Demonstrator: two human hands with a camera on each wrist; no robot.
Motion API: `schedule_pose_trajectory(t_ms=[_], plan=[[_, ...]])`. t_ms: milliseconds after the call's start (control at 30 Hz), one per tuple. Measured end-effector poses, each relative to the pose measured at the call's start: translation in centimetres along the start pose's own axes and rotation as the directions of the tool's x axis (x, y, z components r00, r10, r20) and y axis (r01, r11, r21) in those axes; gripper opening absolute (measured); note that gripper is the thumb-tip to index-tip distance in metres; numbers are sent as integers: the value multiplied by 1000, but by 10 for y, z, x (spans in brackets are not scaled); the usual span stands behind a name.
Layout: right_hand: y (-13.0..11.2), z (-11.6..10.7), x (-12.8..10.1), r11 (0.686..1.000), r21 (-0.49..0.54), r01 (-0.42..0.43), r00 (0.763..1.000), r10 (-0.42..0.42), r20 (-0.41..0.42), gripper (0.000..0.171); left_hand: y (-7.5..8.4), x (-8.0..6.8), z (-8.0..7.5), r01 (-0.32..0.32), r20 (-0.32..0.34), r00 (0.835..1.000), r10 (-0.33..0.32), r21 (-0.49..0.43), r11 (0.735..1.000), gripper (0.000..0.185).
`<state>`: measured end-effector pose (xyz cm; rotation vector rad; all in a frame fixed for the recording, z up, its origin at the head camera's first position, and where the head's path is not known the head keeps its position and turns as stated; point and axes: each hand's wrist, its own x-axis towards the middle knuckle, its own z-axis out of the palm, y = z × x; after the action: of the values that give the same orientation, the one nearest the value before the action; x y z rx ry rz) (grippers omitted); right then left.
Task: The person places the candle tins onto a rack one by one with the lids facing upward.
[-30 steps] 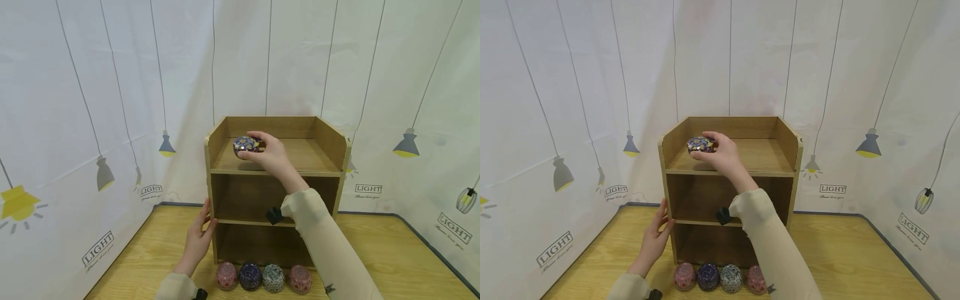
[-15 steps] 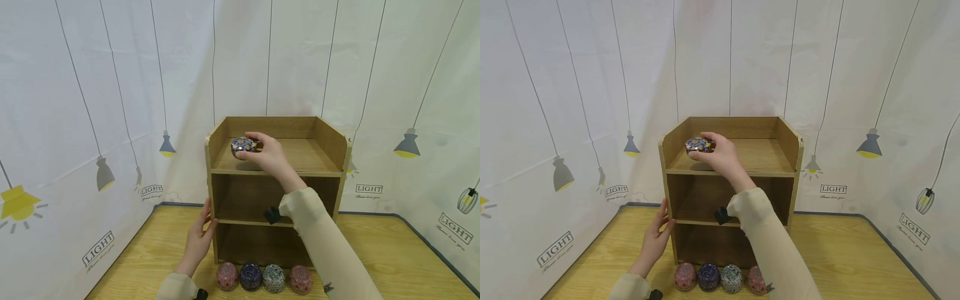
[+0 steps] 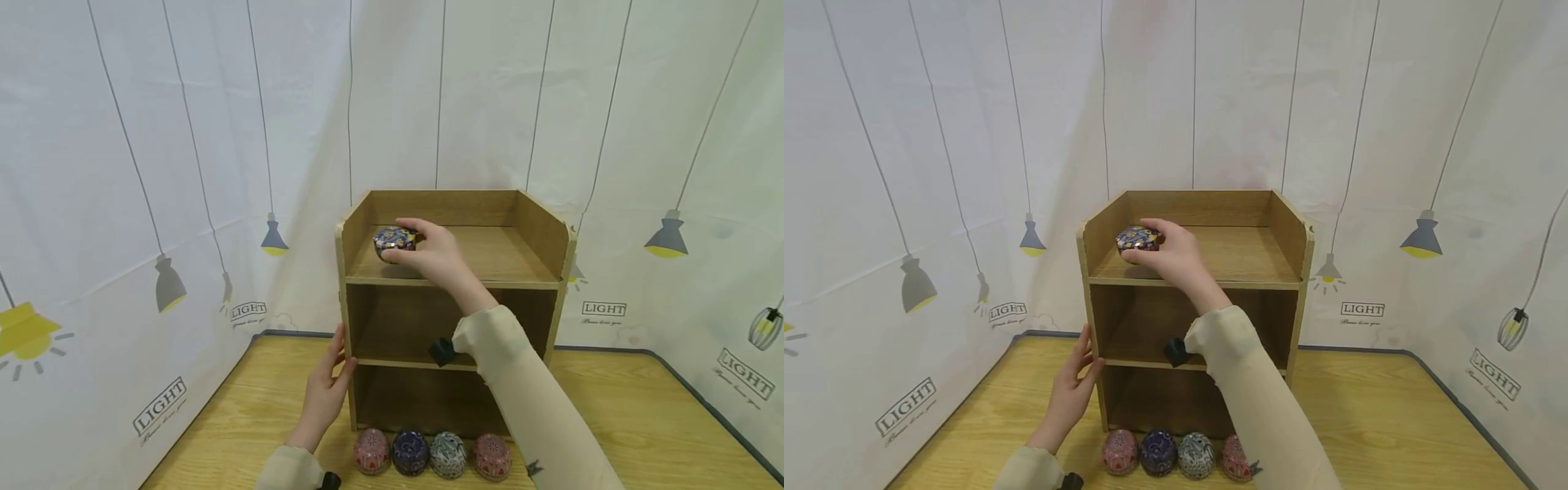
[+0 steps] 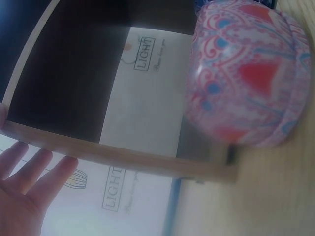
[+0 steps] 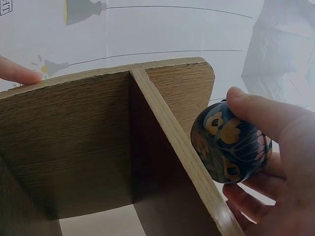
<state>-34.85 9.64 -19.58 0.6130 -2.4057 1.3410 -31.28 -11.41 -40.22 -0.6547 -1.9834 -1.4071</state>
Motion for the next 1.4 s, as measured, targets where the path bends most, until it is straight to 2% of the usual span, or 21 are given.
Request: schedule_pose_trajectory(t_ms=[233, 900, 1400], plan=[[-4, 2, 0, 999, -3, -32, 999, 32, 20, 64, -1, 0, 0, -3, 6, 1000, 3, -18, 1000, 58], [-7, 9, 3, 999, 10, -32, 999, 31, 43, 66, -1, 0, 0, -8, 0, 1000, 8, 9, 1000, 59], [-6, 15, 6, 999, -37, -24, 998, 27, 60, 66, 0, 0, 0, 3, -1, 1000, -3, -2, 1000, 58]])
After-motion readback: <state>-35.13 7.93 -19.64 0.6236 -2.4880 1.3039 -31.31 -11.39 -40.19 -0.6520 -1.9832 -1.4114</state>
